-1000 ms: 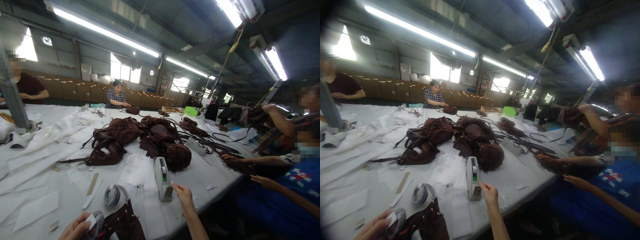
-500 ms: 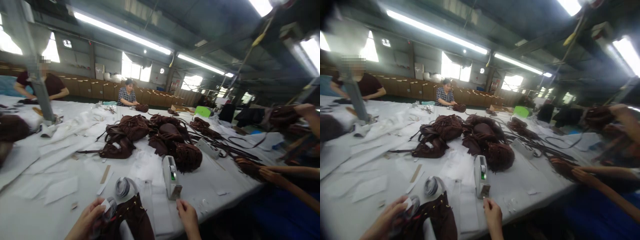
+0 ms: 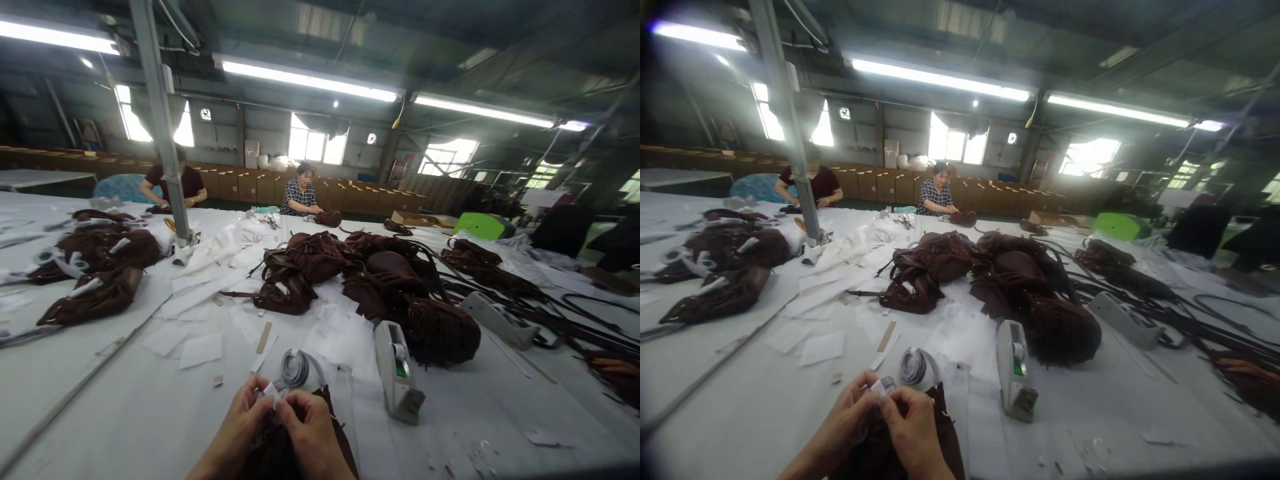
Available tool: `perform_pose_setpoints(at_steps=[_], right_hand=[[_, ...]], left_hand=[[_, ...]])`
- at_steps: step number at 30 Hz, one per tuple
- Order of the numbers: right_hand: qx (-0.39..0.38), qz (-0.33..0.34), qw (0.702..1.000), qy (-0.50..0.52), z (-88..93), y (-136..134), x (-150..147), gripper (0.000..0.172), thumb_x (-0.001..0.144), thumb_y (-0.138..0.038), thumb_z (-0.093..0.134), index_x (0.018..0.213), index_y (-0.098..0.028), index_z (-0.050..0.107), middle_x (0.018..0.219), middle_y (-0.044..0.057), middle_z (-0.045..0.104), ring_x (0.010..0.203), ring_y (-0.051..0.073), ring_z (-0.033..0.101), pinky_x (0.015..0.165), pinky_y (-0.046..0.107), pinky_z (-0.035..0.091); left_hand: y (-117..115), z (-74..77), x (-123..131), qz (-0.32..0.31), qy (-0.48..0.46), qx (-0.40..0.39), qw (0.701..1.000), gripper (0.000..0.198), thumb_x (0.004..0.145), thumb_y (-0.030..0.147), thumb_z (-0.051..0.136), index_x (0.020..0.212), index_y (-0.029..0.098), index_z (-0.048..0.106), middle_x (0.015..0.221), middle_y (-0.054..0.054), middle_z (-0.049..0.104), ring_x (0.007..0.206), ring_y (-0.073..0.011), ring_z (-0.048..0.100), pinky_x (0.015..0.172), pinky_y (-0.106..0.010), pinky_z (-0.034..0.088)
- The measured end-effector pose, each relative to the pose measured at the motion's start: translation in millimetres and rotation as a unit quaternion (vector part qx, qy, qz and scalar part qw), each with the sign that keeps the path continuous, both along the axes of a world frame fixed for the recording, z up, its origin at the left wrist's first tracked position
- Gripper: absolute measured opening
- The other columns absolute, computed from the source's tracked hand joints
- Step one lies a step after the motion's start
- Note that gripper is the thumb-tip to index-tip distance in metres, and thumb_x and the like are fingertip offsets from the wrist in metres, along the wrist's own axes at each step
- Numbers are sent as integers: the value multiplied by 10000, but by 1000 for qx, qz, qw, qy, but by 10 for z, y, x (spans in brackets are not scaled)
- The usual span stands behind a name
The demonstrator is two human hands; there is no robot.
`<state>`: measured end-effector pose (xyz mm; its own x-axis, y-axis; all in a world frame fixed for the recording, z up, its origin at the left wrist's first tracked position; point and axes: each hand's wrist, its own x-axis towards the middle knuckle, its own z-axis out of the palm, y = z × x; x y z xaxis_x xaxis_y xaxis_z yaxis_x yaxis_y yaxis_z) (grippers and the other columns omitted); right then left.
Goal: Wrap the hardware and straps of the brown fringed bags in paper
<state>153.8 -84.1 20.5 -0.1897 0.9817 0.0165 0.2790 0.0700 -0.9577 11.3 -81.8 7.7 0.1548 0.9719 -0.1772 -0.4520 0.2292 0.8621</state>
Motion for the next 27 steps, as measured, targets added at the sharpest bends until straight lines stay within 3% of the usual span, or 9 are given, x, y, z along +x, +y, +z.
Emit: perform_pose_setpoints(at_steps=[4, 10, 19, 27], right_hand=[[-1, -43, 998, -43, -92, 51, -45, 408, 799, -503, 606, 654, -135, 705, 610, 23, 670, 589, 162, 583, 544, 227, 413], [4, -82, 995, -56, -92, 58, -120, 329, 784, -438, 637, 664, -148, 732, 609, 28, 691, 596, 181, 601, 553, 236, 415], [-26, -74, 996, 29, -86, 46, -146, 389, 762, -499, 646, 678, -127, 719, 607, 31, 664, 580, 163, 559, 518, 224, 416], [-70, -77, 991, 84, -159, 91, -131, 485, 698, -599, 675, 618, -121, 690, 498, -2, 568, 465, 99, 434, 426, 203, 320]], left_hand=[[-1, 34, -8, 5, -1, 11, 1000, 287, 747, 334, 700, 805, 203, 451, 638, 57, 584, 541, -88, 525, 512, -190, 402], [32, -31, -80, -13, -1, 20, 1000, 294, 763, 350, 692, 838, 212, 443, 674, 43, 614, 556, -98, 549, 509, -194, 404], [6, -81, -64, -24, -72, -20, 997, 363, 730, 432, 726, 852, 222, 455, 634, 51, 613, 498, -89, 541, 459, -167, 374], [85, -333, -40, -4, 47, -38, 998, 415, 728, 554, 675, 768, 166, 533, 448, 56, 521, 355, -56, 412, 366, -151, 260]])
